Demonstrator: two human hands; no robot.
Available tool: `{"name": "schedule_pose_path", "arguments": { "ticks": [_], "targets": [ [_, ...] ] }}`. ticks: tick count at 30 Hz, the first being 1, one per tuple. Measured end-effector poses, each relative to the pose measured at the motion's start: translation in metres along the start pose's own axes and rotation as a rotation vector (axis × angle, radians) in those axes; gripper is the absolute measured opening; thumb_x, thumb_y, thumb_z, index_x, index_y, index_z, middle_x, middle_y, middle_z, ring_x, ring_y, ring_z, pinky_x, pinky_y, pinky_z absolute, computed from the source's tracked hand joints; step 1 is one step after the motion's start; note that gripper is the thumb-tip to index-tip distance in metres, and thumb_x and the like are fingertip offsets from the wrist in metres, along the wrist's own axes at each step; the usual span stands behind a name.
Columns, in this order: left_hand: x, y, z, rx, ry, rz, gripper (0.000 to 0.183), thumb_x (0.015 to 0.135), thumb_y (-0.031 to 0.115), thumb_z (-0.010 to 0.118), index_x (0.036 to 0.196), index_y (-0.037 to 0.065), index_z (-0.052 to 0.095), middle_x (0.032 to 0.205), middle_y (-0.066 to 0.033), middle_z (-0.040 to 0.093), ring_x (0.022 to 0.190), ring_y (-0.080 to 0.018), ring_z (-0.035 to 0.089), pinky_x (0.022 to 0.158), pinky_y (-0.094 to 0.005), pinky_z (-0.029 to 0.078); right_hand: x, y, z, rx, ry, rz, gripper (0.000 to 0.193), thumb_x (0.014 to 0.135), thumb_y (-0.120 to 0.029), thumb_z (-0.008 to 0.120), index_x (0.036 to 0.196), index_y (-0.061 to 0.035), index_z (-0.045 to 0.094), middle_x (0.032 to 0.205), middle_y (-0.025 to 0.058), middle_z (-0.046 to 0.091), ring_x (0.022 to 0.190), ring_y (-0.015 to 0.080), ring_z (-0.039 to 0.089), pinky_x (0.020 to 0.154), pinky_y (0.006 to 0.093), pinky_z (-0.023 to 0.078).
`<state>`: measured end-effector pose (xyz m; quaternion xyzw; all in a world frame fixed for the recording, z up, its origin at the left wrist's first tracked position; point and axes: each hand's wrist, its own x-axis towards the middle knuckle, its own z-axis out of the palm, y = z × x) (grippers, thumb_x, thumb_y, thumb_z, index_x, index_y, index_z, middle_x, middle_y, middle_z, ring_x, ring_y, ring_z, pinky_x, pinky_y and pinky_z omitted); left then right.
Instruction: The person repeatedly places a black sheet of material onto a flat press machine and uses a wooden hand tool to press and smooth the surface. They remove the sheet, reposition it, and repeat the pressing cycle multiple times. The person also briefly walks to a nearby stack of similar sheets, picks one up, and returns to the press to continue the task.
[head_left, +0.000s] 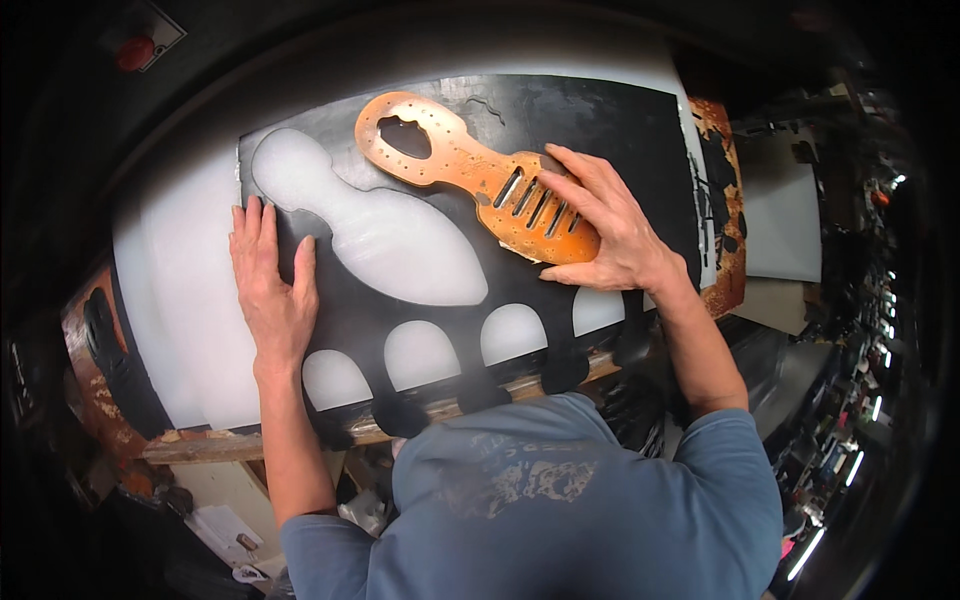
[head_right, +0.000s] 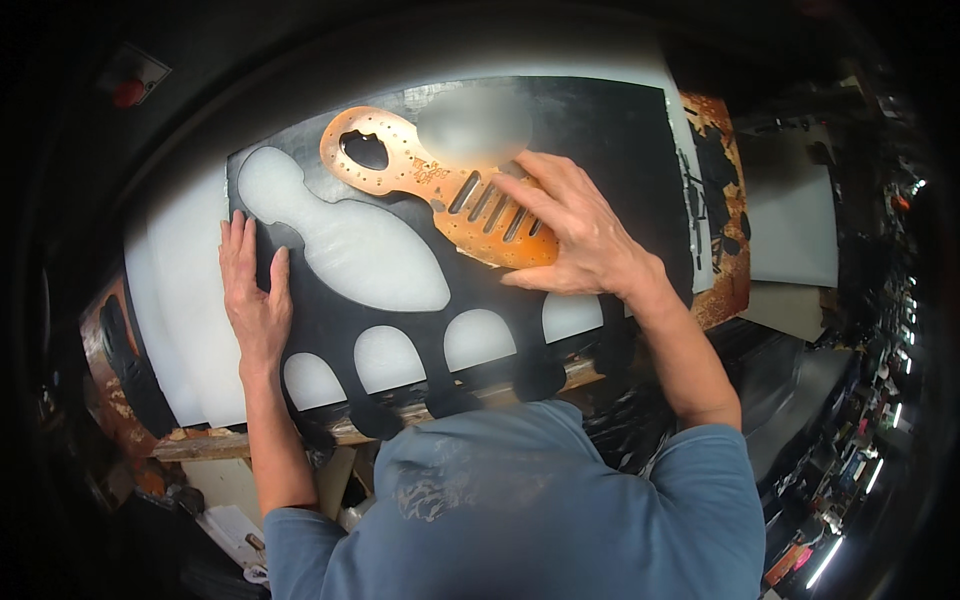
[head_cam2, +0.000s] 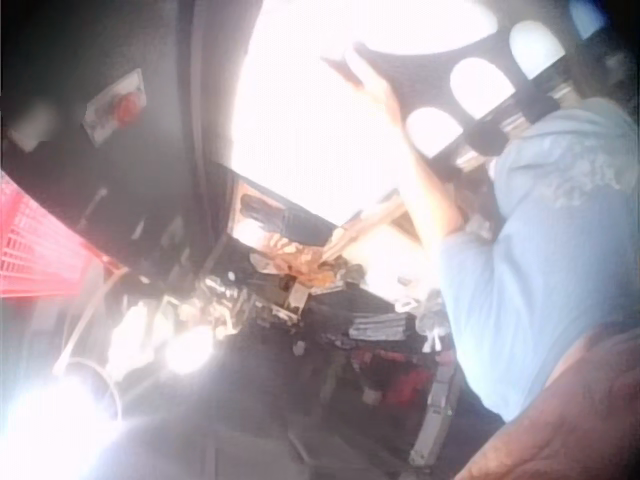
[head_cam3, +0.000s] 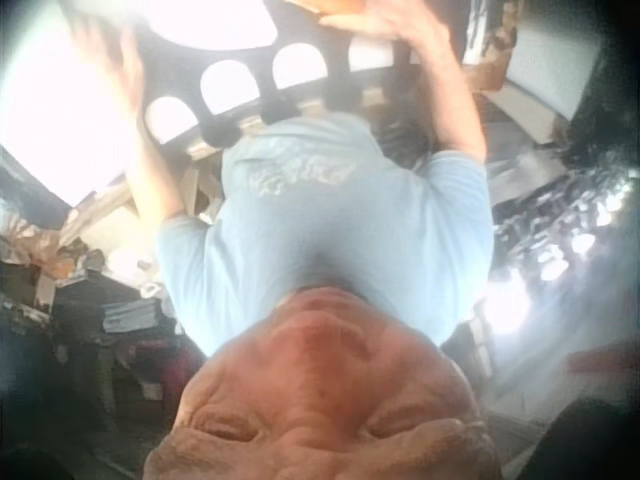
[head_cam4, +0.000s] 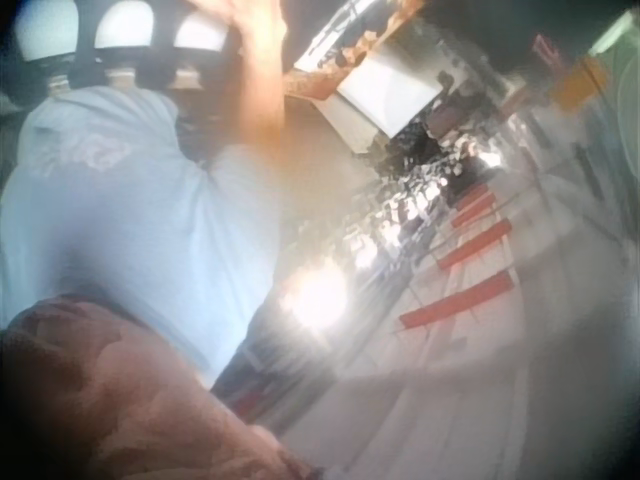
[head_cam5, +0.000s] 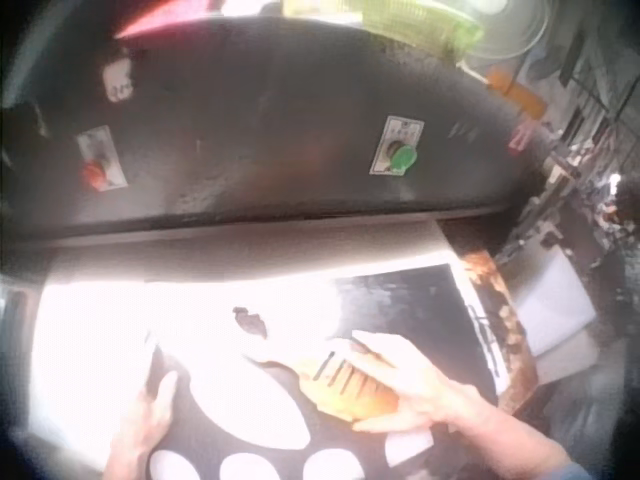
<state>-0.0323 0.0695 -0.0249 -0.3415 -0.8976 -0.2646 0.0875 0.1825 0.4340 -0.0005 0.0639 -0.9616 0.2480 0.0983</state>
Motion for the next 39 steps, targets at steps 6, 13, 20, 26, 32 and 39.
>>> {"name": "schedule_pose_path", "arguments": {
  "ticks": [6, 13, 20, 26, 32, 39],
  "targets": [
    [-0.003, 0.007, -0.005, -0.13, 0.111, 0.077, 0.045, 0.099, 0.004, 0.071, 0.143, -0.001, 0.063, 0.152, -0.0211, 0.06, 0.148, -0.0413, 0.049, 0.124, -0.0501, 0.039, -0.042, -0.018, 0.017, 0.029, 0.278, 0.197, 0.106, 0.068, -0.034, 0.099, 0.156, -0.0006, 0.049, 0.15, 0.0211, 0.058, 0.138, 0.0394, 0.057, 0.118, 0.0492, 0.048],
    [-0.081, 0.081, -0.026, -0.469, -0.071, 0.145, 0.016, 0.102, 0.0, 0.061, 0.096, -0.001, 0.075, 0.084, -0.0112, 0.074, 0.06, -0.0162, 0.066, 0.056, -0.0306, 0.051, -0.052, -0.017, 0.023, -0.014, 0.37, 0.174, 0.1, 0.067, -0.029, 0.099, 0.15, 0.0036, 0.054, 0.143, 0.0229, 0.062, 0.132, 0.0409, 0.059, 0.114, 0.0481, 0.048],
    [-0.166, 0.147, 0.02, -0.5, -0.063, 0.193, 0.021, 0.08, -0.008, 0.079, 0.085, 0.005, 0.062, 0.08, -0.0096, 0.069, 0.068, -0.03, 0.065, 0.06, -0.0394, 0.051, -0.054, -0.017, 0.027, 0.02, 0.397, 0.229, 0.1, 0.067, -0.029, 0.097, 0.152, 0.0016, 0.054, 0.142, 0.0207, 0.062, 0.135, 0.0389, 0.057, 0.115, 0.0468, 0.048],
    [-0.171, 0.147, 0.031, -0.319, 0.07, 0.3, 0.025, 0.083, -0.007, 0.079, 0.089, 0.004, 0.058, 0.078, -0.0106, 0.063, 0.067, -0.0327, 0.062, 0.059, -0.0424, 0.049, -0.054, -0.029, -0.013, 0.16, 0.725, 0.188, 0.03, 0.088, -0.01, 0.082, 0.114, 0.0008, 0.074, 0.099, 0.0129, 0.074, 0.09, 0.0254, 0.074, 0.081, 0.0352, 0.06],
    [-0.176, 0.147, 0.034, -0.206, 0.193, 0.256, 0.02, 0.09, -0.001, 0.078, 0.088, 0.004, 0.058, 0.075, -0.0126, 0.062, 0.066, -0.0342, 0.062, 0.06, -0.0441, 0.05, -0.022, -0.048, -0.071, 0.103, 0.866, -0.038, 0.009, 0.096, -0.009, 0.075, 0.092, -0.0007, 0.073, 0.086, 0.011, 0.072, 0.077, 0.0249, 0.072, 0.07, 0.033, 0.056],
    [-0.174, 0.16, 0.036, -0.177, 0.302, 0.204, 0.022, 0.094, 0.005, 0.077, 0.083, 0.005, 0.058, 0.076, -0.0115, 0.064, 0.067, -0.0318, 0.065, 0.06, -0.0419, 0.052, -0.129, -0.072, -0.017, 0.111, 0.82, 0.105, 0.006, 0.096, -0.004, 0.074, 0.093, 0.0014, 0.073, 0.078, 0.008, 0.07, 0.071, 0.0126, 0.066, 0.066, 0.0292, 0.053]
  ]
}}
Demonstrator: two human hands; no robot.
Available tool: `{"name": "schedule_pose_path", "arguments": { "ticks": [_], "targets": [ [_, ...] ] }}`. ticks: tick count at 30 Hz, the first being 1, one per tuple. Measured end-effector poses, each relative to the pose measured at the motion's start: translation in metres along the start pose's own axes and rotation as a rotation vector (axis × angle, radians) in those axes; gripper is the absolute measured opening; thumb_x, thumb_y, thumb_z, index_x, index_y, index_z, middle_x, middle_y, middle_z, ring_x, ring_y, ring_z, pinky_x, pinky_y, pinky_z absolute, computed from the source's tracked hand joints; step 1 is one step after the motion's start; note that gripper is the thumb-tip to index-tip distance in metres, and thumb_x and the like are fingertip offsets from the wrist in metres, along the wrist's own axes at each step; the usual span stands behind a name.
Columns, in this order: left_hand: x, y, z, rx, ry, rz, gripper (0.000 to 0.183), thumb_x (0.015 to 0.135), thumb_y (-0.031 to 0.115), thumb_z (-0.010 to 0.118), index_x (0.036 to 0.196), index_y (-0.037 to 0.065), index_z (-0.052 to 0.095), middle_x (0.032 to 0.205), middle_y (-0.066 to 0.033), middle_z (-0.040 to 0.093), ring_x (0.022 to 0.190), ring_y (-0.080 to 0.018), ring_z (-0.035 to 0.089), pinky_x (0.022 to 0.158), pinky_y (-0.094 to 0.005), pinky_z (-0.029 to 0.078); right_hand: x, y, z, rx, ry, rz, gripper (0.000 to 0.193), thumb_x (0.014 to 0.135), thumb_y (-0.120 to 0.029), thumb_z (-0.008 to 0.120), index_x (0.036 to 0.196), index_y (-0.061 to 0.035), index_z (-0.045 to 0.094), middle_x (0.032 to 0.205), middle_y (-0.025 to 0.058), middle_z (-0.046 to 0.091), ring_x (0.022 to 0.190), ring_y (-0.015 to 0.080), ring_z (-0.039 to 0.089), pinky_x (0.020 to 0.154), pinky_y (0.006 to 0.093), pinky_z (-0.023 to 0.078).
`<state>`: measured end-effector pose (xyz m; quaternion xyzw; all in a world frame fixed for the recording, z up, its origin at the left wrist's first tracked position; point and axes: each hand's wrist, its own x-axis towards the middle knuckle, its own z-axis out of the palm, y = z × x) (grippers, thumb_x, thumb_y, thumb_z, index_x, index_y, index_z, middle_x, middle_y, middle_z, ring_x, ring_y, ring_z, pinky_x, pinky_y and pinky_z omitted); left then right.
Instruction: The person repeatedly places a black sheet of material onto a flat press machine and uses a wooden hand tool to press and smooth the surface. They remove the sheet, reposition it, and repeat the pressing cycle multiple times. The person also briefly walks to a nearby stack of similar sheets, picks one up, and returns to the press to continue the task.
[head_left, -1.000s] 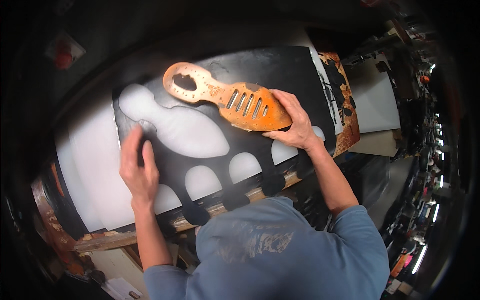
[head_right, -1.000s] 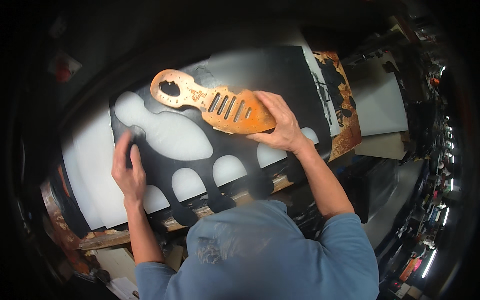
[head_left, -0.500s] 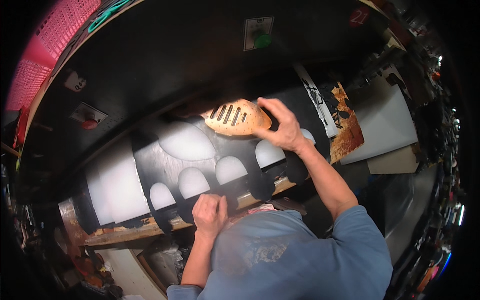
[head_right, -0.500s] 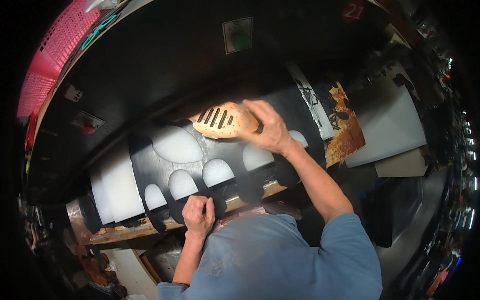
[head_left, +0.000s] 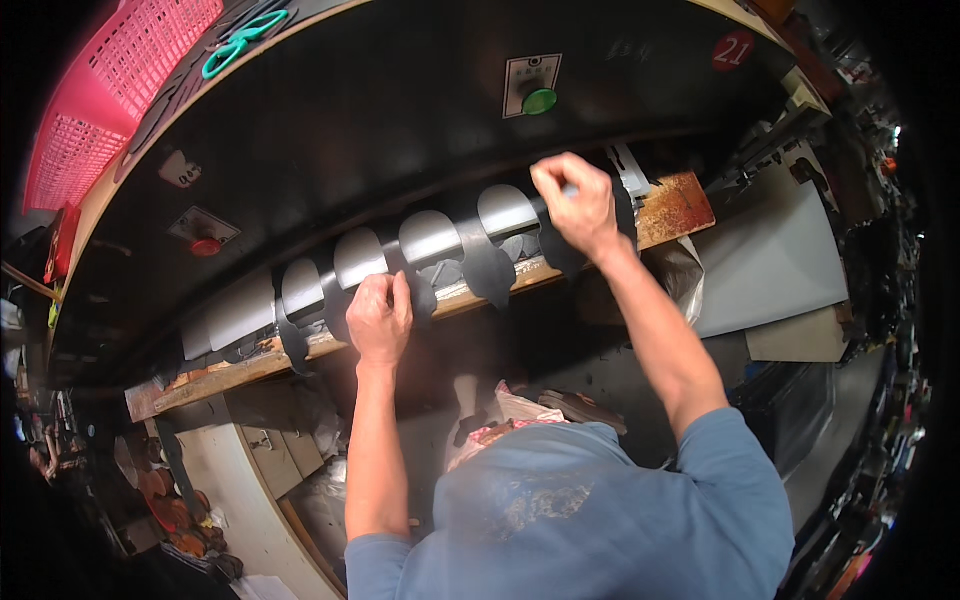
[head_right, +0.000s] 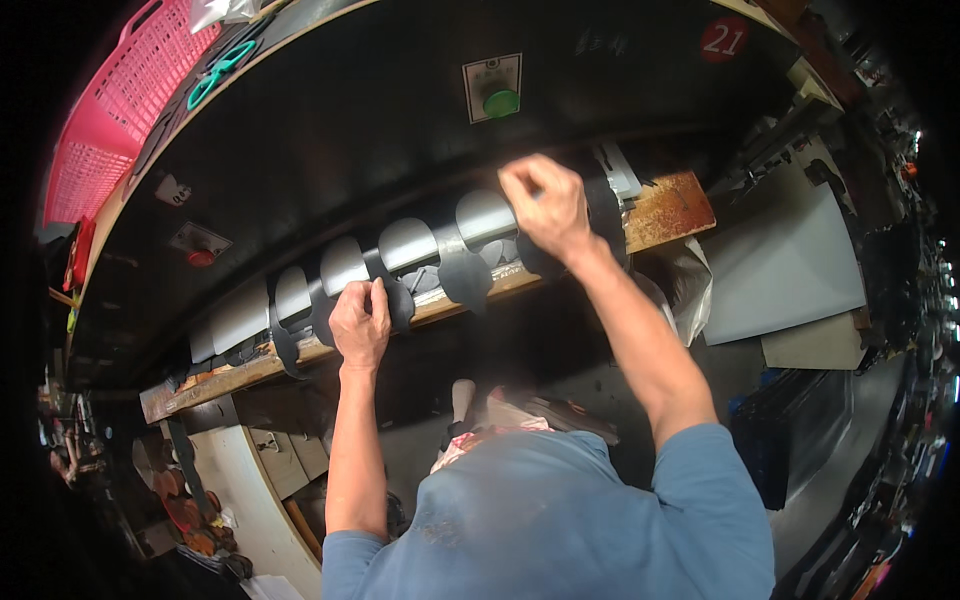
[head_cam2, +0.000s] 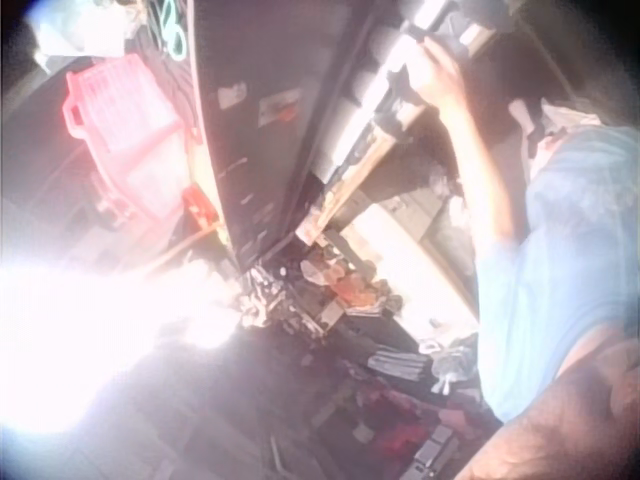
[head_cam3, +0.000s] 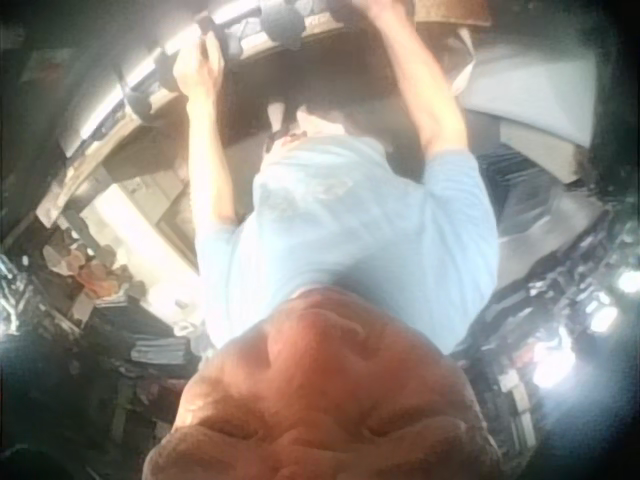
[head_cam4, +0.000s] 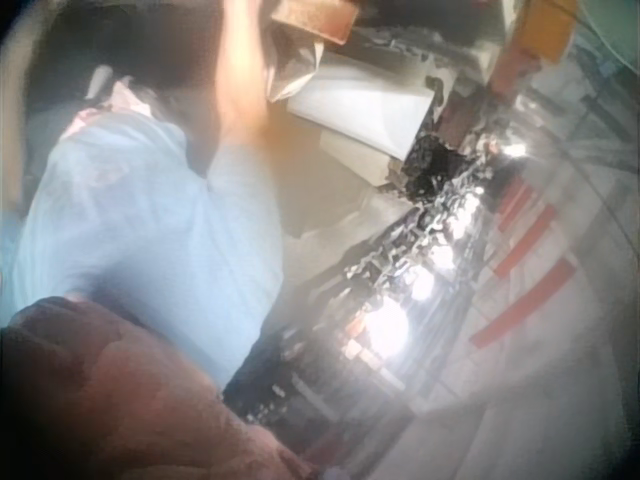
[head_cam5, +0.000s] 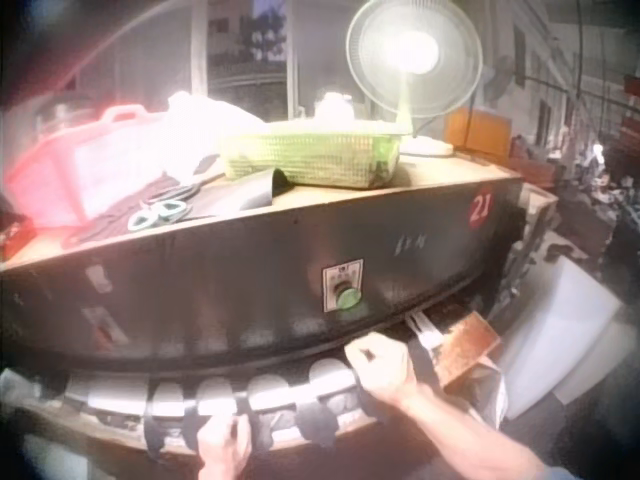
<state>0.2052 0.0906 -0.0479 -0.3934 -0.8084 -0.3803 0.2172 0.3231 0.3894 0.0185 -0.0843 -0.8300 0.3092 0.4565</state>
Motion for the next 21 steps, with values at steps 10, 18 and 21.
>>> {"name": "schedule_pose_path", "arguments": {
  "ticks": [10, 18, 21],
  "targets": [
    [-0.003, -0.006, 0.001, 0.125, -0.005, -0.003, 0.021, 0.096, 0.009, 0.077, 0.085, 0.005, 0.06, 0.076, -0.0111, 0.065, 0.066, -0.0312, 0.067, 0.062, -0.0402, 0.054, -0.07, 0.015, 0.027, -0.082, -0.074, -0.058, 0.009, 0.084, 0.001, 0.077, 0.087, -0.0041, 0.07, 0.073, 0.0052, 0.056, 0.068, 0.0231, 0.056, 0.07, 0.0371, 0.047],
    [-0.012, -0.001, 0.001, 0.088, -0.013, -0.065, 0.019, 0.095, 0.007, 0.077, 0.088, 0.005, 0.06, 0.078, -0.0106, 0.064, 0.071, -0.0311, 0.067, 0.065, -0.0412, 0.055, -0.076, 0.012, 0.028, -0.073, -0.091, -0.021, 0.01, 0.083, 0.0, 0.077, 0.087, -0.006, 0.07, 0.073, 0.0045, 0.059, 0.069, 0.0236, 0.058, 0.072, 0.0373, 0.048],
    [-0.017, 0.0, 0.002, 0.061, -0.011, -0.109, 0.018, 0.094, 0.006, 0.078, 0.089, 0.004, 0.061, 0.08, -0.0123, 0.065, 0.075, -0.0325, 0.067, 0.069, -0.0429, 0.055, -0.077, 0.015, 0.028, -0.065, -0.114, -0.023, 0.01, 0.083, -0.001, 0.078, 0.087, -0.0066, 0.071, 0.073, 0.0045, 0.06, 0.068, 0.0238, 0.059, 0.073, 0.0378, 0.048]
  ]
}}
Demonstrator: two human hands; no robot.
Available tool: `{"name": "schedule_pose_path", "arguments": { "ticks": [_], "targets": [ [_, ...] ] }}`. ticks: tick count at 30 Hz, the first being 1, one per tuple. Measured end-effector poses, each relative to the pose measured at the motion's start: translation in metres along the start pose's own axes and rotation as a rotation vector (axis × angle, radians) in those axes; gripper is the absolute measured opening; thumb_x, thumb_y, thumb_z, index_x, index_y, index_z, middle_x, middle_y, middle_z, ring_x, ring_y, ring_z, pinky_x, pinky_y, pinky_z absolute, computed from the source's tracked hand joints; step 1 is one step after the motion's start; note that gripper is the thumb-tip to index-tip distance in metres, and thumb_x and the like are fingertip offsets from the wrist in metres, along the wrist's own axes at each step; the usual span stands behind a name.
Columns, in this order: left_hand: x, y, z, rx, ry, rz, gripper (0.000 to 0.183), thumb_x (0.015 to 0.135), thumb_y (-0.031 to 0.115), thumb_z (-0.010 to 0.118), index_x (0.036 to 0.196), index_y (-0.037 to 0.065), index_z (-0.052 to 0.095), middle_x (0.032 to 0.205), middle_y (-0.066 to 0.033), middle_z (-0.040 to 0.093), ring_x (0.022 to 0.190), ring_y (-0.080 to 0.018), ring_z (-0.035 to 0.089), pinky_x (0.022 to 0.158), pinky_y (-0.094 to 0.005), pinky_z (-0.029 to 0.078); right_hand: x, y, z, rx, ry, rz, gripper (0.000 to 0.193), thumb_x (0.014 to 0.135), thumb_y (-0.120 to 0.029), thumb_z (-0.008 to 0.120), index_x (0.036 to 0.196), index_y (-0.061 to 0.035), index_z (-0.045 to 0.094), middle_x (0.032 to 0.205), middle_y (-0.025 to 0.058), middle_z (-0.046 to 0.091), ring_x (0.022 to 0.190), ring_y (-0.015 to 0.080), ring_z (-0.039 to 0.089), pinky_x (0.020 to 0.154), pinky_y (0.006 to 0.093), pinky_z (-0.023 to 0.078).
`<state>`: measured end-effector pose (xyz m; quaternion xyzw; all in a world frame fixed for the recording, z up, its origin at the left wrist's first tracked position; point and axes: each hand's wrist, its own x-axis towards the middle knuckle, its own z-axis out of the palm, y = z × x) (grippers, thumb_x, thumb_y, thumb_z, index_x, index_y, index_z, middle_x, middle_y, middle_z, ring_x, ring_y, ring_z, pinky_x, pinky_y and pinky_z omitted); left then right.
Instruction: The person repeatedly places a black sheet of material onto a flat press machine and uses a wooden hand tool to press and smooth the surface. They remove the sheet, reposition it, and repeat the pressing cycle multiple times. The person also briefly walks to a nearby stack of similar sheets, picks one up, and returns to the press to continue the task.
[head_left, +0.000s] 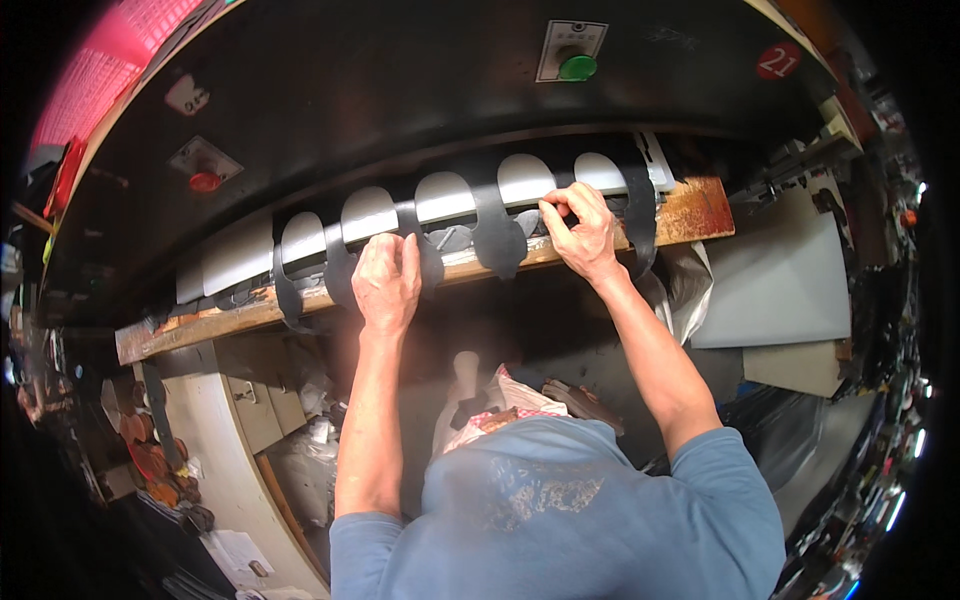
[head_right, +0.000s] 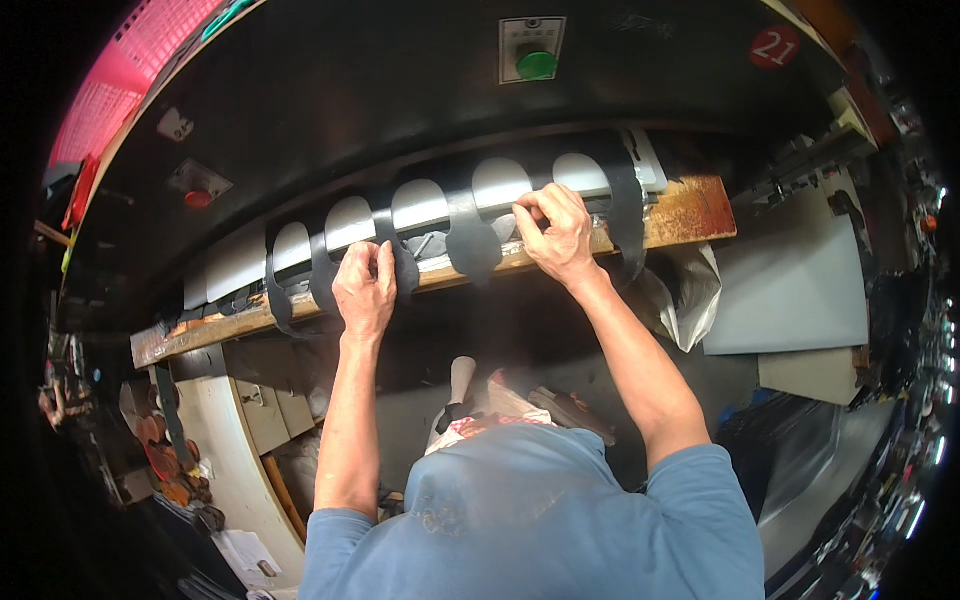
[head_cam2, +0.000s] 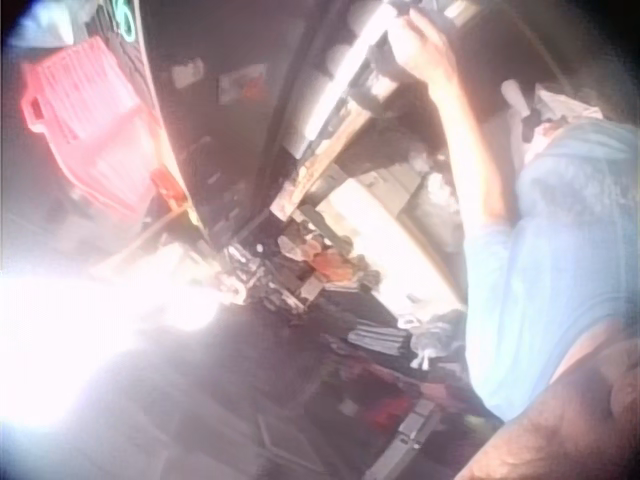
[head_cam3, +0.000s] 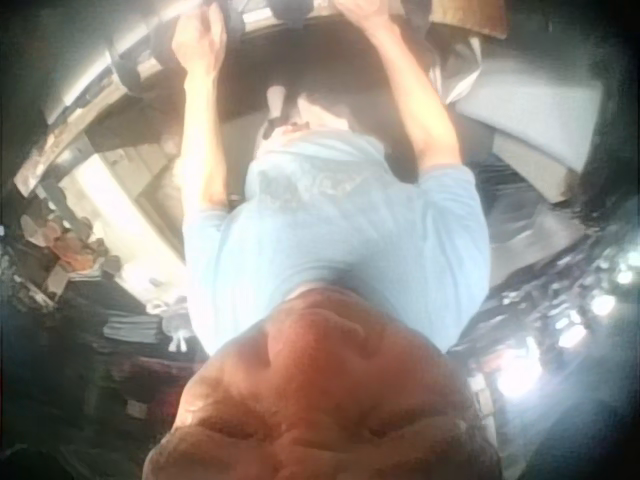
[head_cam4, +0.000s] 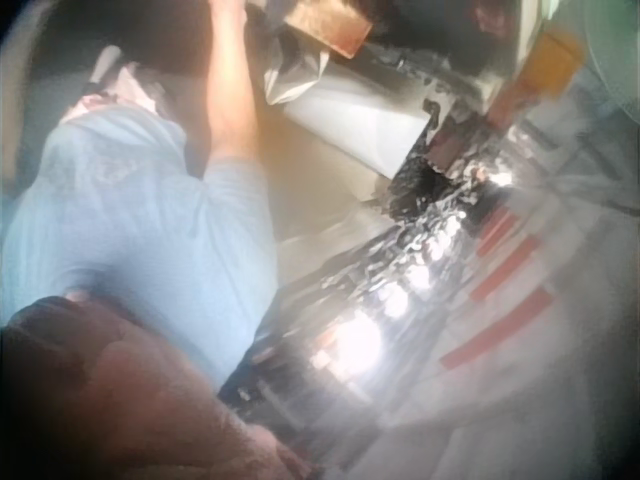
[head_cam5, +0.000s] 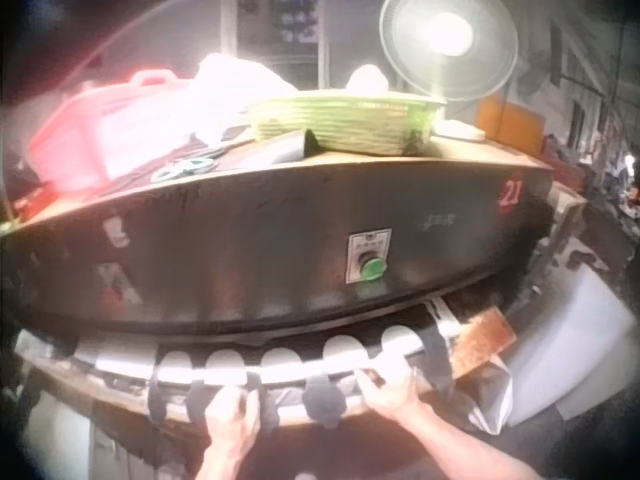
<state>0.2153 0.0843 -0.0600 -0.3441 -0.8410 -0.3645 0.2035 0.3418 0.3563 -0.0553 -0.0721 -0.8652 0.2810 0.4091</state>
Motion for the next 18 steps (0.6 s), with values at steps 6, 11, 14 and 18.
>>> {"name": "schedule_pose_path", "arguments": {
  "ticks": [6, 11, 14, 18],
  "targets": [
    [0.001, 0.003, 0.0, -0.037, 0.008, -0.019, 0.02, 0.095, 0.006, 0.078, 0.086, 0.002, 0.06, 0.076, -0.0136, 0.062, 0.067, -0.0306, 0.064, 0.063, -0.0401, 0.053, 0.01, -0.014, -0.013, -0.043, -0.121, 0.003, 0.009, 0.084, -0.003, 0.078, 0.089, -0.0052, 0.071, 0.074, 0.0056, 0.059, 0.069, 0.0242, 0.06, 0.072, 0.0377, 0.049],
    [0.014, 0.011, -0.01, -0.112, -0.113, -0.127, 0.021, 0.092, 0.002, 0.076, 0.081, 0.003, 0.058, 0.073, -0.012, 0.06, 0.069, -0.0328, 0.062, 0.063, -0.0437, 0.05, 0.052, -0.014, -0.009, 0.04, -0.167, 0.192, 0.009, 0.087, -0.006, 0.081, 0.084, -0.0035, 0.074, 0.068, 0.0059, 0.061, 0.059, 0.0218, 0.059, 0.066, 0.0363, 0.047],
    [0.032, 0.012, -0.027, -0.066, -0.416, -0.286, 0.024, 0.096, 0.014, 0.073, 0.08, 0.002, 0.061, 0.078, -0.0169, 0.066, 0.073, -0.0365, 0.066, 0.065, -0.0447, 0.052, 0.1, 0.006, 0.012, 0.031, -0.21, -0.014, 0.037, 0.084, -0.014, 0.086, 0.115, 0.0015, 0.073, 0.106, 0.0175, 0.07, 0.098, 0.0325, 0.069, 0.087, 0.0411, 0.056],
    [0.079, 0.001, -0.036, -0.08, -0.439, -0.294, 0.024, 0.098, 0.015, 0.071, 0.079, 0.0, 0.066, 0.081, -0.0219, 0.071, 0.075, -0.0406, 0.072, 0.068, -0.0466, 0.057, 0.148, 0.021, 0.056, -0.059, -0.553, 0.028, 0.093, 0.079, -0.04, 0.09, 0.152, 0.0017, 0.052, 0.149, 0.0304, 0.051, 0.135, 0.0462, 0.052, 0.116, 0.0505, 0.047]
  ]
}}
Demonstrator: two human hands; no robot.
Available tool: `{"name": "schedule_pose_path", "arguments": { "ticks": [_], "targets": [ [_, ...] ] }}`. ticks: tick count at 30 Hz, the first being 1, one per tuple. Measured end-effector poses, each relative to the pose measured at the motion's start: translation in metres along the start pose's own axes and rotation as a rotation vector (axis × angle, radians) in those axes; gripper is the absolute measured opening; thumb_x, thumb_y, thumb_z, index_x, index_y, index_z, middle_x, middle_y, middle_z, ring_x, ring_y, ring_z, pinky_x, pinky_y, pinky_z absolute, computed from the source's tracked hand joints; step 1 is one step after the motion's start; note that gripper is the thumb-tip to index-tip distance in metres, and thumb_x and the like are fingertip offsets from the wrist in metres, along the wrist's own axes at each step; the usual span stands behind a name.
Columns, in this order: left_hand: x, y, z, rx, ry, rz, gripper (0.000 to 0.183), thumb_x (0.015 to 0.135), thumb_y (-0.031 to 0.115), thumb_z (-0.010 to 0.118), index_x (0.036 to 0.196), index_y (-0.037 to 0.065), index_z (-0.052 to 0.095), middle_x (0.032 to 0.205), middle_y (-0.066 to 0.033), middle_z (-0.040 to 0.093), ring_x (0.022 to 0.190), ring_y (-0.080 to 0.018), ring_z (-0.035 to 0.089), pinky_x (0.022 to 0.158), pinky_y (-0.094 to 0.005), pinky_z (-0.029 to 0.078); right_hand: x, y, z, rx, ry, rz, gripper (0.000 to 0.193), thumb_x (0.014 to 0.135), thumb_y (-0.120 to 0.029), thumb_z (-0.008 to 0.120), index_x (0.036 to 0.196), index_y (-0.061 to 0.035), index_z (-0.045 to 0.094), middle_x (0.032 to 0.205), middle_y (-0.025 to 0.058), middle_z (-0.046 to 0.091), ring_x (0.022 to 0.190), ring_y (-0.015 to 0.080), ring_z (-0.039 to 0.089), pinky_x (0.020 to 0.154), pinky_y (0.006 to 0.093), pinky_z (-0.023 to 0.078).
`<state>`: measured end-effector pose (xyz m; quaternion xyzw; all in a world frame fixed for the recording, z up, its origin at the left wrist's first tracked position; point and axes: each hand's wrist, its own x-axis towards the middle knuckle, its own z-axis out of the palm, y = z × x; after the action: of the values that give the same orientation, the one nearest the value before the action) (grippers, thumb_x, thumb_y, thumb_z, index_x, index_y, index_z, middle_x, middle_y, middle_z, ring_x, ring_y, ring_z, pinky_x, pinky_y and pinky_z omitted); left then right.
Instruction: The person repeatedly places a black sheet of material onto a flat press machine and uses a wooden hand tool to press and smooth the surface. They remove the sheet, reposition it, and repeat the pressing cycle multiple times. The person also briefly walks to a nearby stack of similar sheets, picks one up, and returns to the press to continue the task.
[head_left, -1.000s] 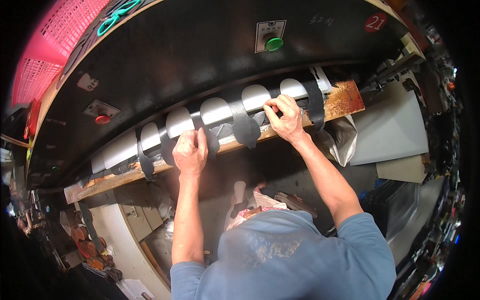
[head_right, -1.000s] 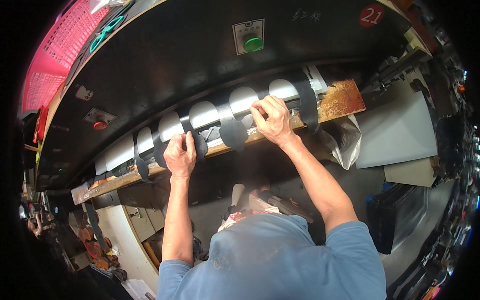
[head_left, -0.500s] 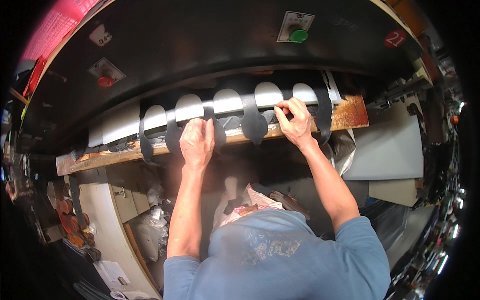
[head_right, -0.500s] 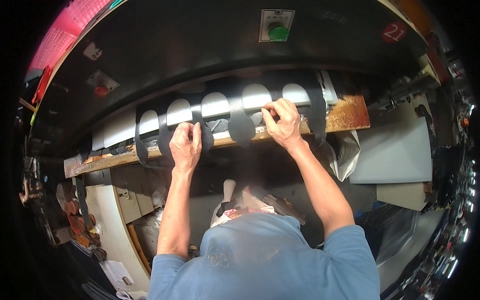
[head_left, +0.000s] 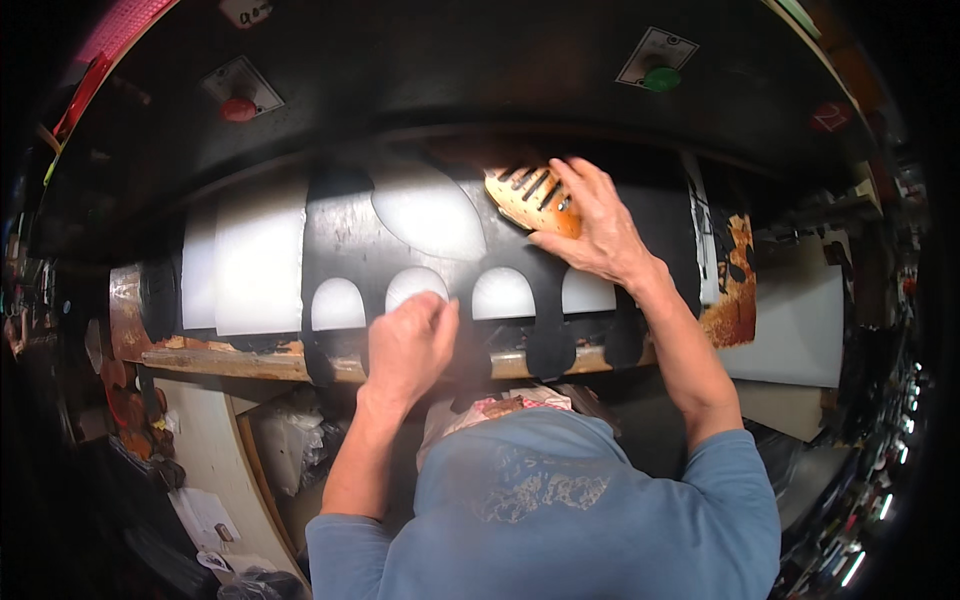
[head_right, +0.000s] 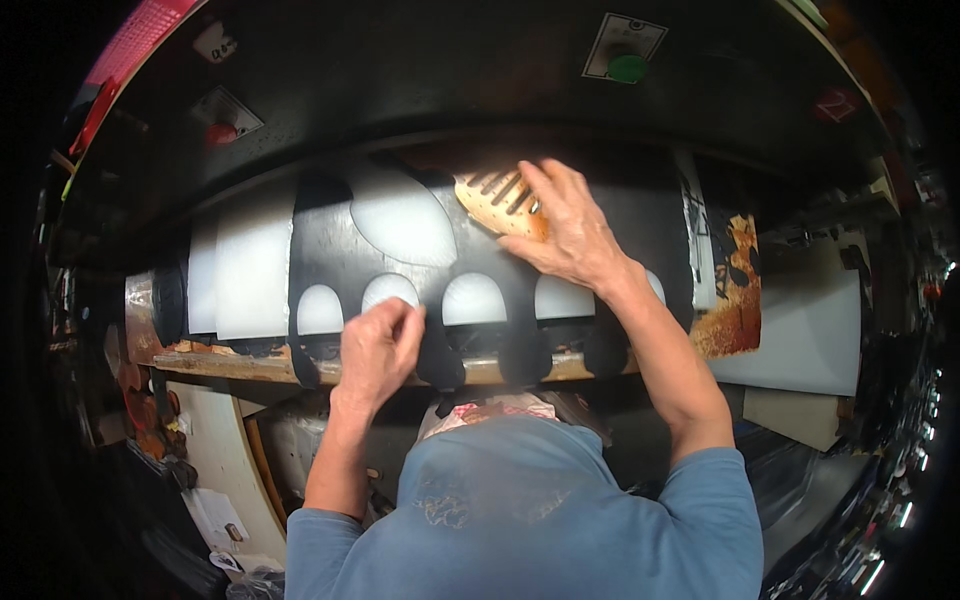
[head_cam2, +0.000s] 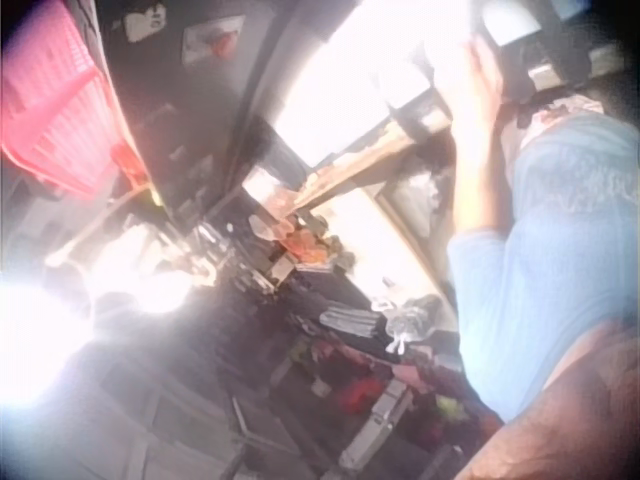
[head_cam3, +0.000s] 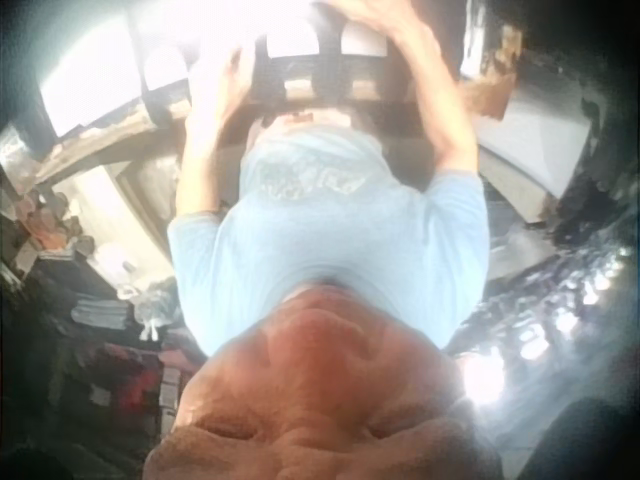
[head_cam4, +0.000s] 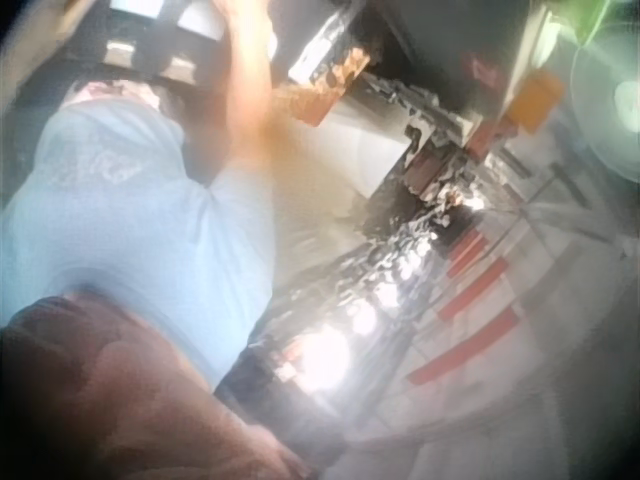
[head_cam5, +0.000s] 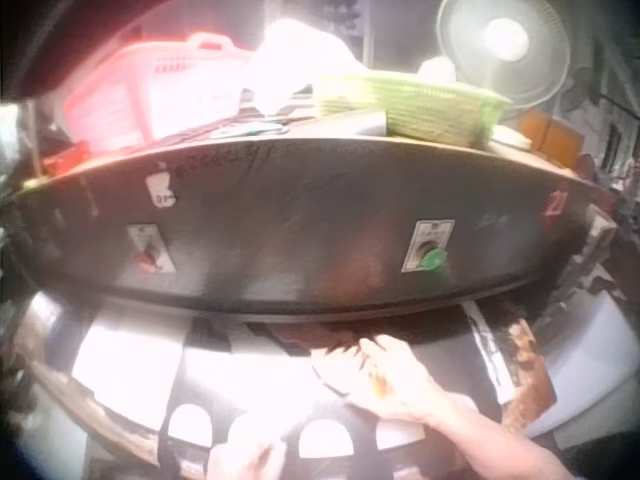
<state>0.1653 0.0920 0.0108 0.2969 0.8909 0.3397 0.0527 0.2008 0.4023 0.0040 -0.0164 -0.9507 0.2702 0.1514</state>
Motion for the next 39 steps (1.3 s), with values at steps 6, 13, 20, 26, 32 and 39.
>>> {"name": "schedule_pose_path", "arguments": {
  "ticks": [6, 13, 20, 26, 32, 39],
  "targets": [
    [0.136, -0.048, 0.003, -0.047, 0.354, 0.162, 0.038, 0.103, 0.005, 0.06, 0.14, -0.005, 0.062, 0.14, -0.0288, 0.065, 0.137, -0.0443, 0.059, 0.116, -0.0476, 0.046, 0.047, 0.006, 0.005, -0.118, -0.285, -0.134, 0.101, 0.068, -0.034, 0.086, 0.158, -0.0087, 0.049, 0.158, 0.0252, 0.041, 0.135, 0.042, 0.048, 0.118, 0.0515, 0.044],
    [0.175, -0.073, 0.032, 0.385, 0.247, 0.185, 0.045, 0.102, 0.011, 0.061, 0.142, -0.011, 0.06, 0.153, -0.0288, 0.056, 0.147, -0.0447, 0.049, 0.126, -0.0529, 0.034, 0.066, 0.036, -0.028, 0.403, -0.404, 0.026, 0.094, 0.064, -0.033, 0.089, 0.15, -0.0045, 0.062, 0.154, 0.0227, 0.053, 0.138, 0.0358, 0.055, 0.122, 0.0443, 0.041],
    [0.177, -0.078, 0.034, 0.354, 0.226, 0.169, 0.047, 0.101, 0.015, 0.063, 0.14, -0.011, 0.061, 0.154, -0.0307, 0.054, 0.15, -0.0461, 0.046, 0.126, -0.0563, 0.033, 0.046, 0.052, -0.065, 1.009, -0.208, 0.263, 0.099, 0.065, -0.03, 0.089, 0.15, 0.0086, 0.057, 0.151, 0.0213, 0.057, 0.138, 0.0297, 0.057, 0.121, 0.0399, 0.04],
    [0.152, -0.012, 0.032, 0.185, 0.115, 0.209, 0.076, 0.097, 0.034, 0.078, 0.155, -0.008, 0.048, 0.159, -0.0374, 0.045, 0.154, -0.0559, 0.032, 0.128, -0.0587, 0.028, -0.003, 0.001, -0.057, 1.199, 0.063, 0.493, 0.101, 0.071, -0.031, 0.086, 0.156, 0.0083, 0.048, 0.144, 0.0187, 0.063, 0.132, 0.0265, 0.062, 0.12, 0.0391, 0.042],
    [0.071, 0.079, 0.057, -0.645, -0.391, 0.248, 0.127, 0.083, 0.047, 0.091, 0.167, -0.005, 0.012, 0.169, -0.0408, 0.017, 0.156, -0.0557, 0.028, 0.126, -0.0536, 0.036, -0.028, -0.042, -0.021, 1.548, 0.225, 0.659, 0.091, 0.078, -0.016, 0.08, 0.157, 0.0103, 0.043, 0.142, 0.0176, 0.063, 0.13, 0.0248, 0.062, 0.119, 0.0379, 0.044],
    [0.051, 0.046, 0.044, -0.519, -0.215, 0.399, 0.053, 0.095, 0.008, 0.076, 0.144, -0.002, 0.057, 0.147, -0.0275, 0.059, 0.122, -0.042, 0.068, 0.096, -0.0444, 0.061, -0.02, -0.052, -0.017, 1.45, 0.16, 0.667, 0.092, 0.079, -0.017, 0.079, 0.159, 0.0112, 0.042, 0.145, 0.019, 0.06, 0.13, 0.0225, 0.062, 0.116, 0.0346, 0.045]
  ]
}}
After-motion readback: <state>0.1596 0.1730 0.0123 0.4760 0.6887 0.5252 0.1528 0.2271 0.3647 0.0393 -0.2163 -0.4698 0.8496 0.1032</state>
